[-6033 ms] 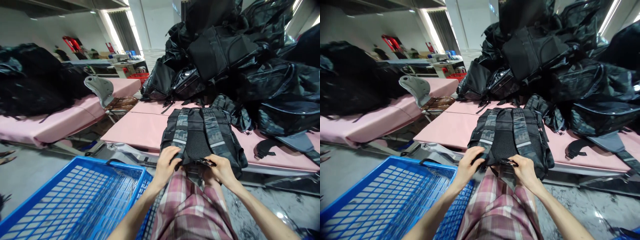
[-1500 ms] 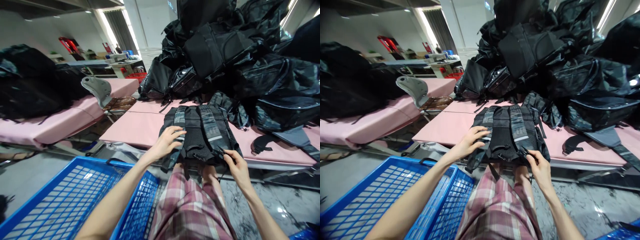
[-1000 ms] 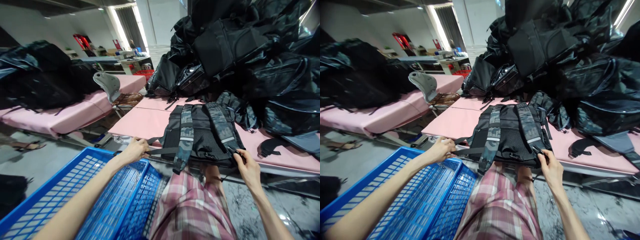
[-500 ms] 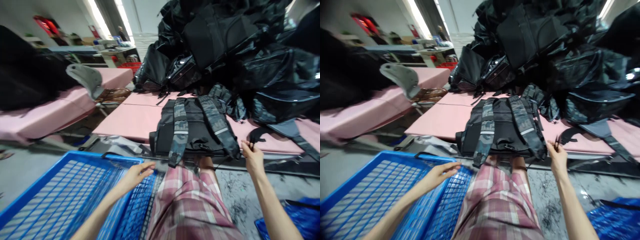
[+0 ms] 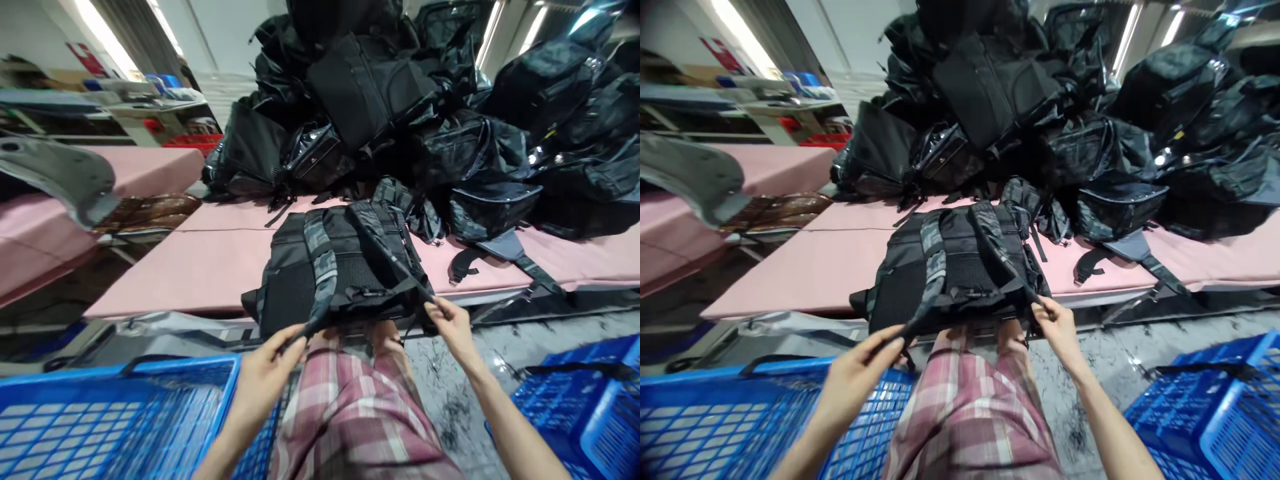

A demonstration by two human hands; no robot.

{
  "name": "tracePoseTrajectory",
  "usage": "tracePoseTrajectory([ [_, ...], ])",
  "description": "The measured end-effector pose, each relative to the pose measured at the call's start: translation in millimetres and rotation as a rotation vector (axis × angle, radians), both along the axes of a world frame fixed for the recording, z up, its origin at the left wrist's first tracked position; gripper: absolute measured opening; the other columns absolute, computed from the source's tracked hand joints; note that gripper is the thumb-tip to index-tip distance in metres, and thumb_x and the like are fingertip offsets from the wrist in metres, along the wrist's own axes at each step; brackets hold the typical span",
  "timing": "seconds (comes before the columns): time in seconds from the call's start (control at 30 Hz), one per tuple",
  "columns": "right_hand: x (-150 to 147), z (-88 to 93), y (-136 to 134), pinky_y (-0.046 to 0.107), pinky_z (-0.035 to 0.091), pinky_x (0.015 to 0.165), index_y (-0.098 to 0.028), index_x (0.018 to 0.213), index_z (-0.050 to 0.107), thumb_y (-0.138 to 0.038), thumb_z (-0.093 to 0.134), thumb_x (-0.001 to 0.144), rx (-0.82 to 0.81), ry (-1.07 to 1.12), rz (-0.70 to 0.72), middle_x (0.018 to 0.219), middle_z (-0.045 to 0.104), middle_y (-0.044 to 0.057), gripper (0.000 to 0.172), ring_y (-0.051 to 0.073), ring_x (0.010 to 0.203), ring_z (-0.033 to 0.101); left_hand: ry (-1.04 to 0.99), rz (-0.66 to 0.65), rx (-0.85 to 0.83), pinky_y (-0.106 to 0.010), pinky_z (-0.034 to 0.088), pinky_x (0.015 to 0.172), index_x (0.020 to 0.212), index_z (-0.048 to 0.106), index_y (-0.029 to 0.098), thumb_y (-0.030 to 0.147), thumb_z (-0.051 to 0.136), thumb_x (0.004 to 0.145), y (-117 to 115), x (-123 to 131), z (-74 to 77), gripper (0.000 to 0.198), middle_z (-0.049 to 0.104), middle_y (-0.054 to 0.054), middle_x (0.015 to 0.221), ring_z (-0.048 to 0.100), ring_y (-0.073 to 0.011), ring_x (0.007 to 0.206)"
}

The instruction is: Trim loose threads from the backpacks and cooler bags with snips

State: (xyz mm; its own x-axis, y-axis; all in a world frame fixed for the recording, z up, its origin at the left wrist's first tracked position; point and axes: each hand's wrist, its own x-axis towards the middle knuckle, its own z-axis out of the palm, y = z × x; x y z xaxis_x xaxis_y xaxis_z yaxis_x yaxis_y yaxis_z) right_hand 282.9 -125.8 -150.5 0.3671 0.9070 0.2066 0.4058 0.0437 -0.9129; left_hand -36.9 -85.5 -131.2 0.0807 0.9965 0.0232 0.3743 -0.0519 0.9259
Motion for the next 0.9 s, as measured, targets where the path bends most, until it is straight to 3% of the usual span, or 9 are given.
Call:
tracePoseTrajectory([
  [0.07,-3,18.9,5,0.02,0.031,0.04,-0.017,0.065,0.055,-0.041,0.058,0.073,-0.114,0.35,0.098,0.055,0.051,-0.003,0.025,0.007,0.043,0.04,-0.343,0.027,-0.315,-0.029,0.056,0.059,0.095,0.062,0.011,0.028,0.059,0.073,8,4,31.6,0.027,0.069,-0.011,0.086,0.066,-0.0273,0.08],
  [0.13,-6,35.4,8,0.017,0.018,0.036,-0.017,0.06,0.047,-0.042,0.064,0.068,-0.19,0.606,0.148,0.049,0.039,-0.007,0.031,0.003,0.038,0.025,-0.607,0.097,-0.508,-0.026,0.056,0.051,0.09,0.062,0.008,0.018,0.055,0.074,14,13,55.3,0.02,0.069,-0.012,0.086,0.067,-0.0284,0.079],
  [0.2,-9,45.5,10,0.016,0.013,0.036,-0.017,0.059,0.042,-0.04,0.069,0.064,-0.211,0.766,0.152,0.047,0.031,-0.01,0.035,0.001,0.037,0.016,-0.776,0.168,-0.618,-0.027,0.057,0.05,0.091,0.061,0.007,0.009,0.05,0.075,18,24,67.8,0.019,0.07,-0.013,0.086,0.067,-0.0292,0.08],
  [0.27,-11,49.8,10,0.016,0.011,0.036,-0.018,0.058,0.038,-0.039,0.07,0.062,-0.221,0.862,0.156,0.047,0.025,-0.011,0.039,0.0,0.037,0.011,-0.887,0.199,-0.68,-0.03,0.058,0.051,0.096,0.06,0.006,0.006,0.045,0.078,18,31,71.1,0.023,0.07,-0.013,0.087,0.066,-0.0303,0.082],
  [0.47,-17,51.0,8,0.016,0.007,0.035,-0.016,0.062,0.046,-0.035,0.077,0.053,-0.261,0.917,0.119,0.051,0.036,-0.01,0.038,-0.001,0.037,0.015,-1.105,0.226,-0.747,-0.036,0.059,0.065,0.108,0.056,0.007,0.006,0.044,0.082,13,33,64.2,0.028,0.07,-0.011,0.085,0.065,-0.0298,0.088],
  [0.67,-20,46.0,14,0.017,0.008,0.037,-0.016,0.058,0.042,-0.041,0.076,0.055,-0.273,0.86,0.165,0.05,0.033,-0.009,0.042,-0.001,0.038,0.012,-1.182,0.078,-0.762,-0.032,0.057,0.072,0.108,0.056,0.006,0.013,0.049,0.082,13,17,50.6,0.028,0.069,-0.012,0.092,0.062,-0.0288,0.098],
  [0.77,-23,44.9,7,0.017,0.014,0.038,-0.017,0.058,0.043,-0.047,0.071,0.06,-0.243,0.709,0.201,0.054,0.034,-0.007,0.041,0.002,0.042,0.016,-1.184,-0.074,-0.71,-0.034,0.054,0.079,0.1,0.06,0.006,0.017,0.052,0.081,8,14,40.4,0.023,0.068,-0.012,0.096,0.062,-0.0273,0.097],
  [0.9,-42,44.9,-18,0.02,0.025,0.044,-0.017,0.053,0.042,-0.052,0.06,0.071,-0.227,0.264,0.352,0.052,0.033,-0.005,0.043,0.006,0.047,0.025,-1.156,-0.281,-0.73,-0.029,0.052,0.075,0.1,0.06,0.008,0.027,0.057,0.081,0,25,15.1,0.027,0.065,-0.012,0.1,0.065,-0.0214,0.087],
])
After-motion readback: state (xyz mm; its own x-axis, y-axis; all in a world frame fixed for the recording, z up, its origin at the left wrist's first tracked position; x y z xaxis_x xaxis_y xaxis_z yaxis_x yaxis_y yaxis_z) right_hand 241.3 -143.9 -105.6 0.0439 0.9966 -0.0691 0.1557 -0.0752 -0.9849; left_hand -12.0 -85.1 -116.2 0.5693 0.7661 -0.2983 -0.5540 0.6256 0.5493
